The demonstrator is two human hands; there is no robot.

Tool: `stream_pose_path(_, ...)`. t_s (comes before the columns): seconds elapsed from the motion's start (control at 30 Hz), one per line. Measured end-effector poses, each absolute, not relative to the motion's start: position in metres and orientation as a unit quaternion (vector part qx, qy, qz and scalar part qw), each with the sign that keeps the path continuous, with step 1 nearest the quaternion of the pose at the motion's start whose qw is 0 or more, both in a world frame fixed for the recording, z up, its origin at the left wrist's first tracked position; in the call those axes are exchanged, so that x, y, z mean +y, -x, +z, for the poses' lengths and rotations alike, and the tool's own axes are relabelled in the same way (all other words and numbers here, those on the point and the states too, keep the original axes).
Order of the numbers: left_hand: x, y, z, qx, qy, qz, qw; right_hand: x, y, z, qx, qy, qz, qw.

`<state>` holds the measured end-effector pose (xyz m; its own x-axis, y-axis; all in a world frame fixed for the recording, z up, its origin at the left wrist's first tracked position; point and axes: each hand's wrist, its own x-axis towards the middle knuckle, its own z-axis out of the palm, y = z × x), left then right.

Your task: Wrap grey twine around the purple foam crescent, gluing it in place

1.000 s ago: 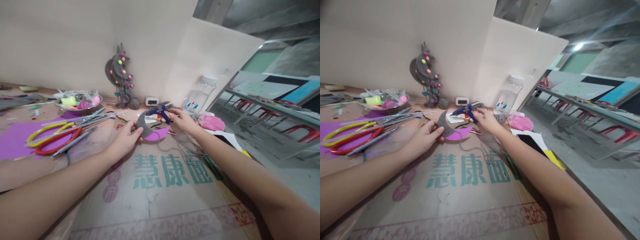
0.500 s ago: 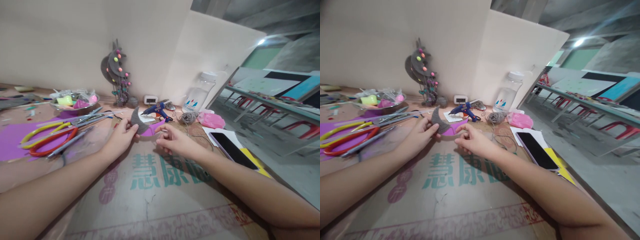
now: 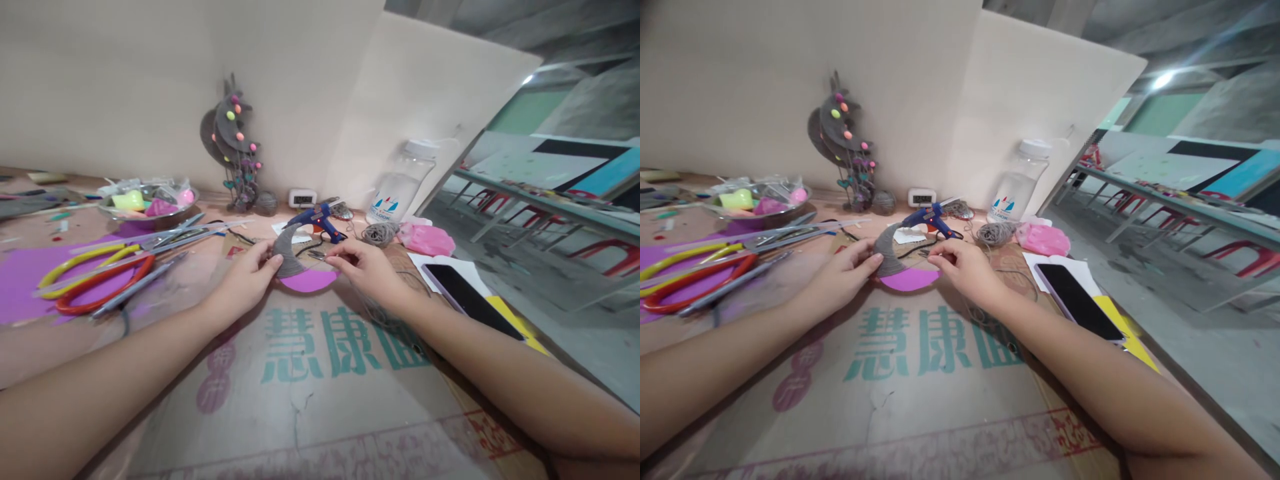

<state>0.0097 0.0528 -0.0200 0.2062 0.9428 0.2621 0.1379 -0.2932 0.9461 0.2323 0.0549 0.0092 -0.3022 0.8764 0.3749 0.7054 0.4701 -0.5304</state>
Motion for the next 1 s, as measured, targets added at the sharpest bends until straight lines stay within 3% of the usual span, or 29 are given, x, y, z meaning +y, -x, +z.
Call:
stream_pose_path(0.5,0.049,-0.009,-0.014,0.376,-0.697,0.457,0.406,0.053,-0.230,0.007,-0.766,0.514,0.173,0.344)
stream_pose_path(0.7,0.050,-0.010,-0.016,0.358,-0.679,0.459,0.447,0.056,-0.230,0.010,-0.749,0.517,0.214,0.354)
stream_pose_path(0.9,0.052,-0.010,-0.016,0.380,-0.614,0.478,0.500,0.053,-0.230,0.031,-0.704,0.479,0.292,0.436)
stream_pose_path(1.0,0.050,-0.011,-0.010,0.391,-0.593,0.494,0.501,0.049,-0.230,0.037,-0.724,0.477,0.274,0.416)
